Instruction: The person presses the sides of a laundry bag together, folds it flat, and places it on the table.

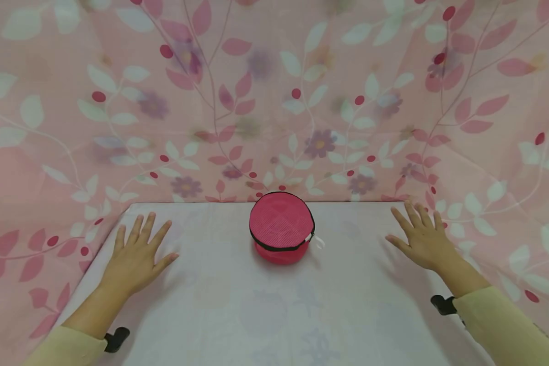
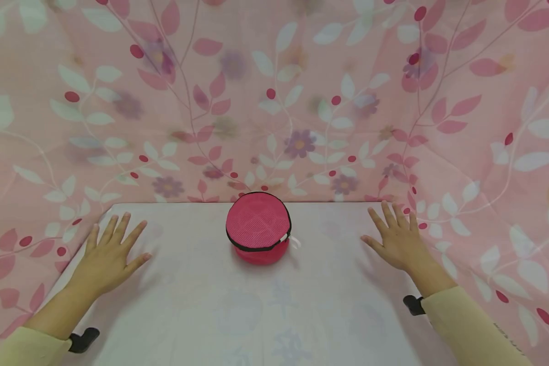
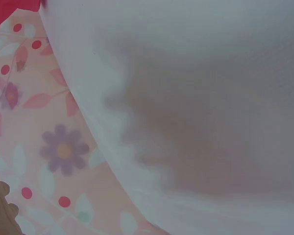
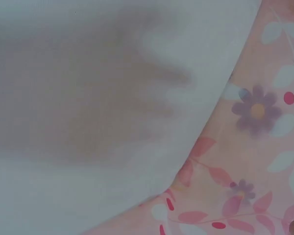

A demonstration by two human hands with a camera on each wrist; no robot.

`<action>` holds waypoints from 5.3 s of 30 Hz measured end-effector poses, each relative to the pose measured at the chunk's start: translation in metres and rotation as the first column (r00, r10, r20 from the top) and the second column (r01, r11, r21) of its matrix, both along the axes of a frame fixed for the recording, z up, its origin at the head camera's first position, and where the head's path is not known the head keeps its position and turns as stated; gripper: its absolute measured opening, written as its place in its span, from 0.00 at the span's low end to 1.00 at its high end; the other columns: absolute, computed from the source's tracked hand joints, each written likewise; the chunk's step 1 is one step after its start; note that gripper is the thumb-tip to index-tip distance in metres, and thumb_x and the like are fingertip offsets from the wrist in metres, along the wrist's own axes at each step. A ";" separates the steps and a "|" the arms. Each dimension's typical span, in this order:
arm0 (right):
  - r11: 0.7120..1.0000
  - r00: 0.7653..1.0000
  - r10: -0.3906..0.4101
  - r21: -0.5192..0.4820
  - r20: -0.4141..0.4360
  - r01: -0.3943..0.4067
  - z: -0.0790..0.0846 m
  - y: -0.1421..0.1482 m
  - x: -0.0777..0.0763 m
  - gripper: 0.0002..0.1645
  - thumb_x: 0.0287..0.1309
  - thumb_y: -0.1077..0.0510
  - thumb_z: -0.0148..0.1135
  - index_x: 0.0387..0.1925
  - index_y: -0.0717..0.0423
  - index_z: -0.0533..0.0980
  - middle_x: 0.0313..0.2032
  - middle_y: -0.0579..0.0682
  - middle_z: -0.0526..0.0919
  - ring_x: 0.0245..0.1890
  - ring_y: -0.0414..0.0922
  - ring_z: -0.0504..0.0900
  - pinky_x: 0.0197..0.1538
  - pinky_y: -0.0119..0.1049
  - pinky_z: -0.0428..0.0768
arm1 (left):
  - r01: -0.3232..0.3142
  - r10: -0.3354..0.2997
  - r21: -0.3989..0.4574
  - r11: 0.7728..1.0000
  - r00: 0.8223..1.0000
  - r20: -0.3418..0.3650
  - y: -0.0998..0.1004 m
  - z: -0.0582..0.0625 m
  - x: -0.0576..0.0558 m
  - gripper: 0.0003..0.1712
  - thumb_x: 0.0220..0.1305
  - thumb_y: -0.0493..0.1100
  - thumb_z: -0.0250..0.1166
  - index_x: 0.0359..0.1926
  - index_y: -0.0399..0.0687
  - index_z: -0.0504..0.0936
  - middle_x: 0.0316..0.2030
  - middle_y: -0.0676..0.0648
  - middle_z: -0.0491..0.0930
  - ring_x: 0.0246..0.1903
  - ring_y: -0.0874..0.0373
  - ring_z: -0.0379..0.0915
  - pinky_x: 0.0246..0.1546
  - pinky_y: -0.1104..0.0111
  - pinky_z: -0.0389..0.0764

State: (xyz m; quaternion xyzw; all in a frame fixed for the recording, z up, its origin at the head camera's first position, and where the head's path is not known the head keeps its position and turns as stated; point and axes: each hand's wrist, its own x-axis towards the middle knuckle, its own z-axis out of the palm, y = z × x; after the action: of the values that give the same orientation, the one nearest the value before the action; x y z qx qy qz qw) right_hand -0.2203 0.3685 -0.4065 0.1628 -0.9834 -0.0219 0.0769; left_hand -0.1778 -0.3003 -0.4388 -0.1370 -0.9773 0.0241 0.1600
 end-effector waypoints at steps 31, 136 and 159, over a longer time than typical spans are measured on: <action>0.991 0.990 0.111 -0.059 -0.085 -0.116 0.007 -0.049 0.002 0.46 0.60 0.34 0.46 0.71 0.49 0.46 0.71 0.56 0.35 0.70 0.52 0.28 0.64 0.59 0.25 | 0.019 -0.019 0.024 1.000 1.000 -0.012 0.038 0.006 0.003 0.45 0.58 0.74 0.44 0.72 0.61 0.47 0.71 0.41 0.37 0.69 0.44 0.25 0.63 0.43 0.27; 0.455 0.932 0.328 -0.891 0.154 -0.012 -0.037 -0.208 -0.037 0.33 0.63 0.43 0.51 0.68 0.39 0.56 0.66 0.44 0.57 0.62 0.46 0.60 0.61 0.50 0.63 | -0.005 -0.388 0.936 0.353 0.909 0.151 0.208 0.001 -0.045 0.39 0.62 0.49 0.61 0.68 0.40 0.54 0.66 0.40 0.54 0.62 0.44 0.58 0.55 0.53 0.69; 0.386 0.917 0.360 -0.922 0.174 0.023 -0.013 -0.218 -0.017 0.35 0.64 0.54 0.53 0.69 0.51 0.53 0.69 0.53 0.52 0.67 0.50 0.53 0.64 0.52 0.56 | -0.112 -0.378 0.958 0.264 0.902 0.210 0.219 -0.002 -0.042 0.39 0.61 0.50 0.61 0.69 0.51 0.53 0.67 0.46 0.54 0.63 0.51 0.58 0.57 0.55 0.67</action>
State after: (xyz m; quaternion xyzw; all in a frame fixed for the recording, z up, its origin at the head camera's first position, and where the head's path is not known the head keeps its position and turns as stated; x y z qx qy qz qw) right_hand -0.2377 0.1504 -0.4199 0.1963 -0.8087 0.5542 -0.0196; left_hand -0.2200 -0.0808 -0.4407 -0.0986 -0.7861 -0.6102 0.0078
